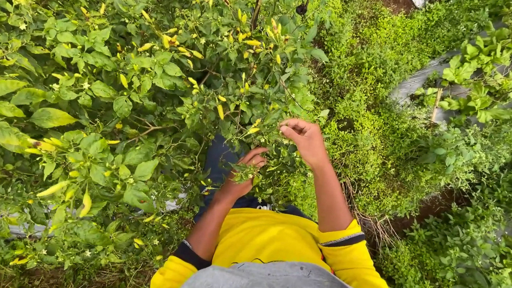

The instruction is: The person stands in a garden and picks yellow and green chili peppers from the plants by hand. They reach into the foliage, grasp the peppers, and detach them from the stems, holding the harvested peppers in their hands throughout the process.

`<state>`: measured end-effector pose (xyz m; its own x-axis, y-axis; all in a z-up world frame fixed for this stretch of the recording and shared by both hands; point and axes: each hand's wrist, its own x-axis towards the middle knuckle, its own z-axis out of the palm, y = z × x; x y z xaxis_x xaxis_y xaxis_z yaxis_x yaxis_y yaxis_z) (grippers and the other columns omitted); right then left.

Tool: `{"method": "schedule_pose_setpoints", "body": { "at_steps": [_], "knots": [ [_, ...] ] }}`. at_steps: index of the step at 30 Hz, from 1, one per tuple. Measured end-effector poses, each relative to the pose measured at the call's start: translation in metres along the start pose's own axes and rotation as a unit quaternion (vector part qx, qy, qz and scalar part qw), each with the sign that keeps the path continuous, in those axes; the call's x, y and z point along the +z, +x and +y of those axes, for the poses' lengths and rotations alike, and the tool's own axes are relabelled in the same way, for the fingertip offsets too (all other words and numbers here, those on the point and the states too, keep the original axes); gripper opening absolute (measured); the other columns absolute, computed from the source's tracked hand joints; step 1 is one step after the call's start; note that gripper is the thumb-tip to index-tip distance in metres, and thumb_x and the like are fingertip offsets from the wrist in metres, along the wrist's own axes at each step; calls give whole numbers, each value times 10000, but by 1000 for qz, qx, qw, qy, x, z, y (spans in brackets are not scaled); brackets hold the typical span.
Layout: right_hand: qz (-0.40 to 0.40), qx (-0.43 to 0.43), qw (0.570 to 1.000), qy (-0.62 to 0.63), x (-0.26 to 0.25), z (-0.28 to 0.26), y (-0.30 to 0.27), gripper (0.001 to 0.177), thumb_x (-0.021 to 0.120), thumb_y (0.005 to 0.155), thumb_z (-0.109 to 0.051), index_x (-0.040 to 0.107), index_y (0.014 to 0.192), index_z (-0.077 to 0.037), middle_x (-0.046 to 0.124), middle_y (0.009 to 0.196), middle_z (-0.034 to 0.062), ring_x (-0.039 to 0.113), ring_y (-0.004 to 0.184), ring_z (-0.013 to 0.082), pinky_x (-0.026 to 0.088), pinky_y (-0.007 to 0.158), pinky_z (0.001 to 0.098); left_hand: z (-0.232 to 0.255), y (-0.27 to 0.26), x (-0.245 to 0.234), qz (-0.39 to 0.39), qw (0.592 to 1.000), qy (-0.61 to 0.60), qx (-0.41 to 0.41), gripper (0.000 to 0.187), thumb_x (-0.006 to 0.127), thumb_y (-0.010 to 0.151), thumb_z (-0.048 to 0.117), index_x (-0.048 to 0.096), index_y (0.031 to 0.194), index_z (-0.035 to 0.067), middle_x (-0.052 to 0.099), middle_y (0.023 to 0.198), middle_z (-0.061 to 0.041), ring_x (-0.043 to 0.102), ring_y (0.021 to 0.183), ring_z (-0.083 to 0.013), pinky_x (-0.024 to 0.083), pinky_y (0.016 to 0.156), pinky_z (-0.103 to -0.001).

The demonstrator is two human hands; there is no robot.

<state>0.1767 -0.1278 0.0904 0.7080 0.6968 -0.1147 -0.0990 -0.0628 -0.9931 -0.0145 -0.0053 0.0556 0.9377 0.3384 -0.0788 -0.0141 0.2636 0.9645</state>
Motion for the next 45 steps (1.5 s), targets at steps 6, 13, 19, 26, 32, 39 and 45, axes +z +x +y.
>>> {"method": "schedule_pose_setpoints", "body": {
  "at_steps": [6,13,19,26,32,39,45],
  "knots": [
    [9,3,1000,2,-11,22,-4,120,719,1032,-52,772,1125,4,795,925,122,616,854,71,542,832,286,2,-1,3,-12,1000,9,-8,403,476,1103,193,521,1500,147,641,926,-142,521,989,-286,190,1141,-563],
    [38,-31,999,-13,-2,1,-12,89,731,1029,-40,773,1103,-14,802,920,137,663,864,86,551,861,307,-6,-4,0,-21,1000,11,0,401,472,1106,182,514,1505,159,633,914,-167,522,971,-321,240,1101,-559],
    [46,-47,998,1,-4,9,-11,86,728,1019,-18,773,1093,-22,794,912,101,663,821,72,603,774,263,-2,-5,0,-13,998,62,3,397,465,1096,191,536,1486,164,641,958,-183,542,976,-345,242,1093,-611],
    [48,-32,996,75,-9,23,-9,83,633,1062,-3,682,1123,23,743,927,137,744,845,177,678,734,291,0,-4,3,-16,998,68,0,413,442,1081,113,527,1485,136,618,925,-139,520,962,-283,273,1062,-540],
    [50,-30,998,-9,-15,11,-13,158,627,1106,-70,645,1202,55,748,1036,212,752,1039,276,651,901,393,-8,2,5,16,998,-54,-25,377,483,1102,167,524,1473,119,575,878,-59,441,946,-175,300,1054,-458],
    [112,-53,989,-77,-7,1,-15,333,710,1039,-95,552,1311,15,497,1373,239,480,1421,491,493,1138,568,-15,-3,-2,-20,995,89,39,449,537,1071,67,506,1516,117,613,994,-148,506,978,-251,296,1074,-551],
    [73,-188,969,-142,5,27,-11,79,693,1001,15,733,1062,-15,676,1022,158,700,1000,293,595,885,414,0,-13,0,-81,959,240,127,828,699,829,-130,463,1575,139,633,1321,-204,566,1146,-481,293,1098,-687]
  ]
}}
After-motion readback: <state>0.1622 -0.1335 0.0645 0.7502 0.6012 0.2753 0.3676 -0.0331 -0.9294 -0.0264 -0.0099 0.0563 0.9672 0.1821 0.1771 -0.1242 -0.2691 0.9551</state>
